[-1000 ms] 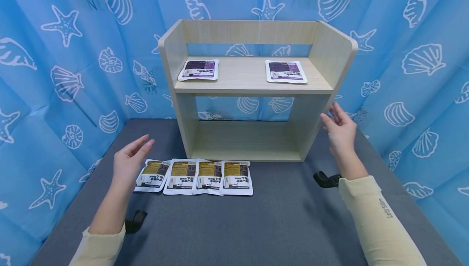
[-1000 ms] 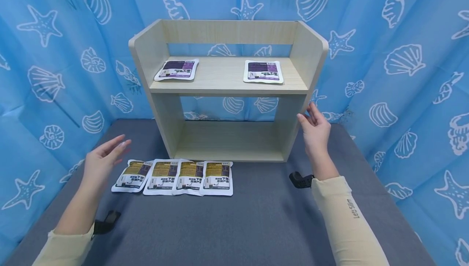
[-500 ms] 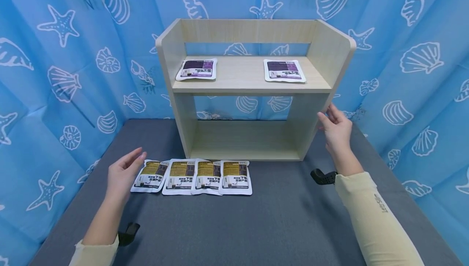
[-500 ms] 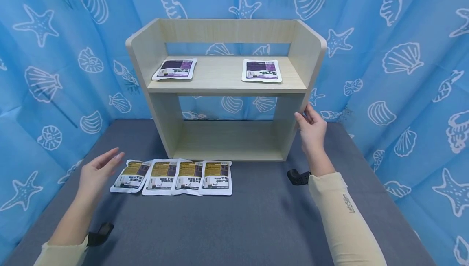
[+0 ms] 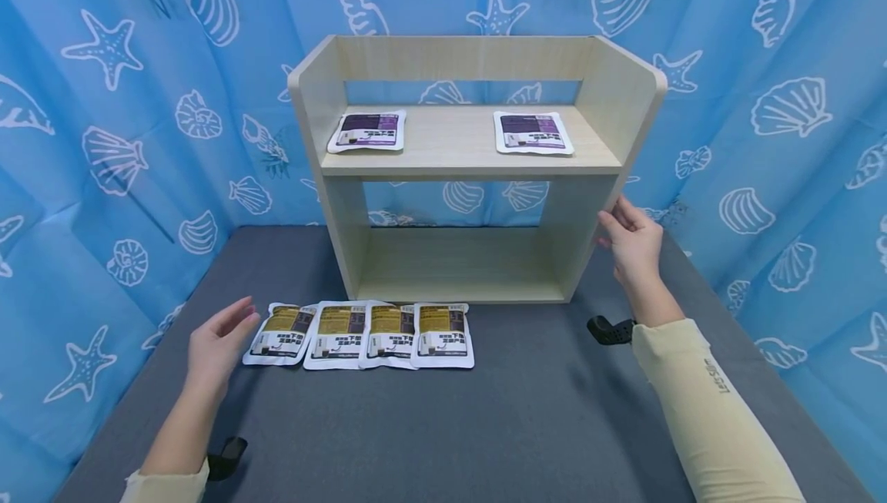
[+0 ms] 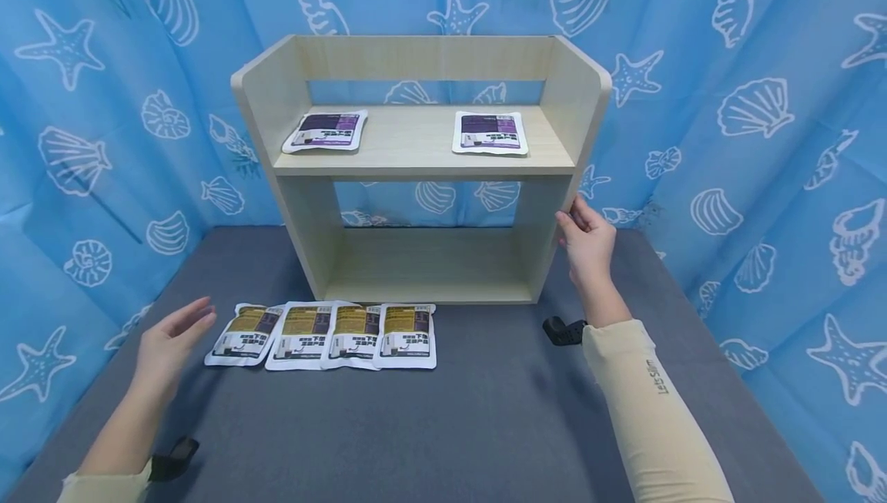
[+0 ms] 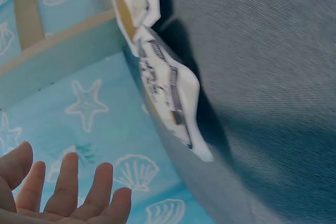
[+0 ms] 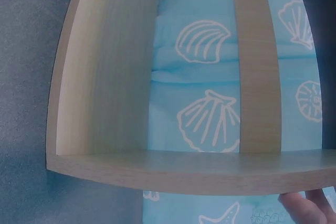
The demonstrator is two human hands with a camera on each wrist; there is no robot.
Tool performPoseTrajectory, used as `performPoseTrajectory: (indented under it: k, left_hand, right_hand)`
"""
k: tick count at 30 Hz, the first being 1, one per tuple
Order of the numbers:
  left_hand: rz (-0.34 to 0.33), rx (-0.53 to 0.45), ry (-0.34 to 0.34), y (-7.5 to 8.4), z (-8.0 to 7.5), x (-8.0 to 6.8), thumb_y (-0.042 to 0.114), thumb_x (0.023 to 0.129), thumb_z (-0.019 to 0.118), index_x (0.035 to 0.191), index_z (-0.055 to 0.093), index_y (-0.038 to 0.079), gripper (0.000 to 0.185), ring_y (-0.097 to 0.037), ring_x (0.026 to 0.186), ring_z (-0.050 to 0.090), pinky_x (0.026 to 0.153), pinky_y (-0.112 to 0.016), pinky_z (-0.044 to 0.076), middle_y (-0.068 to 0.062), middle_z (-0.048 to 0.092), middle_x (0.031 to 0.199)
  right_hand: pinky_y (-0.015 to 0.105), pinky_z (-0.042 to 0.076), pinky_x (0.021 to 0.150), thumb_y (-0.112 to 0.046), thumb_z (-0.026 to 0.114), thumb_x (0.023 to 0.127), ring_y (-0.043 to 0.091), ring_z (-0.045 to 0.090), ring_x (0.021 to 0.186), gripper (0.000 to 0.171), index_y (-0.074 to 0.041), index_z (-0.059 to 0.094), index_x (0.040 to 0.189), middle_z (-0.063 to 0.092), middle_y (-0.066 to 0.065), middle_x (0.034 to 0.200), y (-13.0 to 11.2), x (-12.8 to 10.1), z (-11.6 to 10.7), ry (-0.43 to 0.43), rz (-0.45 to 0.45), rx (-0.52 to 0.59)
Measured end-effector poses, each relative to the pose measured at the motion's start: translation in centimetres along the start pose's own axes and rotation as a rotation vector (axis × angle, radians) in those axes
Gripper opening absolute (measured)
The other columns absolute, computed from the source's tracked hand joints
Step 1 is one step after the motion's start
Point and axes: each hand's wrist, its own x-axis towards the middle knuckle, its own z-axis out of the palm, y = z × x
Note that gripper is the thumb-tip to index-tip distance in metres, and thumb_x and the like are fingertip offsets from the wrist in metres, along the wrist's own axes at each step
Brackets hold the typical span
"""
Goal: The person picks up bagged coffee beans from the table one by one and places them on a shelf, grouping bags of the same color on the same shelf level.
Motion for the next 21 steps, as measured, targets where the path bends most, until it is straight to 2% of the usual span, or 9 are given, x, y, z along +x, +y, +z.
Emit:
performPoseTrajectory:
  k: [1,4,5,8,9,15,21]
  left_hand:
    - [0.003,0.011,0.014,-1.4,-0.1,1.0,0.05,0.095,0.056,0.147,0.045,0.025,0.059,-0.028,0.135,0.04,0.105,-0.053,0.038,-0.006,0.049,0.144]
    - [-0.001,0.016,0.018,-4.4,-0.3,3.2,0.052,0.093,0.057,0.147,0.045,0.027,0.061,-0.029,0.134,0.04,0.105,-0.056,0.036,-0.006,0.049,0.145]
    - [0.006,0.02,0.021,-5.2,-0.3,3.8,0.053,0.093,0.057,0.147,0.044,0.026,0.062,-0.029,0.134,0.041,0.104,-0.057,0.036,-0.007,0.049,0.145]
    - [0.002,0.043,0.019,-6.2,-0.4,4.3,0.052,0.093,0.058,0.149,0.041,0.02,0.066,-0.032,0.135,0.04,0.105,-0.058,0.035,-0.012,0.045,0.147]
    - [0.013,0.064,0.033,-7.0,-0.3,4.7,0.055,0.092,0.057,0.149,0.041,0.022,0.068,-0.031,0.134,0.041,0.104,-0.057,0.036,-0.01,0.047,0.146]
    - [-0.02,0.098,0.001,-7.4,-0.7,4.6,0.052,0.093,0.058,0.151,0.036,0.015,0.072,-0.036,0.136,0.037,0.104,-0.059,0.034,-0.015,0.041,0.149]
    - [-0.102,0.113,-0.041,-7.7,-1.5,4.6,0.055,0.092,0.057,0.154,0.028,0.014,0.08,-0.041,0.137,0.033,0.103,-0.061,0.034,-0.02,0.033,0.153]
  right_hand:
    - [0.032,0.05,0.094,-0.02,0.063,0.095,0.018,0.051,0.127,0.047,-0.023,0.051,0.141,0.048,0.004,0.144,0.0,0.0,0.0,-0.001,-0.003,-0.003]
    - [0.021,0.054,0.08,-0.018,0.064,0.095,0.016,0.055,0.123,0.046,-0.022,0.052,0.14,0.05,0.006,0.142,0.2,0.1,-0.1,0.004,-0.009,0.003]
    - [0.02,0.054,0.079,-0.018,0.064,0.095,0.015,0.056,0.122,0.046,-0.022,0.053,0.139,0.051,0.006,0.142,0.3,0.1,-0.1,0.004,-0.007,0.005]
    - [0.016,0.053,0.074,-0.018,0.065,0.094,0.015,0.057,0.12,0.045,-0.02,0.054,0.138,0.053,0.006,0.14,0.5,0.3,-0.3,0.009,-0.015,0.005]
    - [0.016,0.053,0.073,-0.018,0.065,0.094,0.015,0.057,0.119,0.045,-0.02,0.054,0.138,0.054,0.006,0.14,0.5,0.3,-0.4,0.009,-0.019,-0.004]
    - [0.013,0.052,0.07,-0.021,0.064,0.095,0.016,0.059,0.115,0.043,-0.015,0.056,0.137,0.057,0.007,0.136,0.7,0.4,-0.5,0.012,-0.045,-0.066]
    - [0.013,0.052,0.071,-0.023,0.063,0.095,0.015,0.06,0.113,0.043,-0.016,0.056,0.137,0.057,0.008,0.136,0.8,0.5,-0.4,-0.002,-0.059,-0.113]
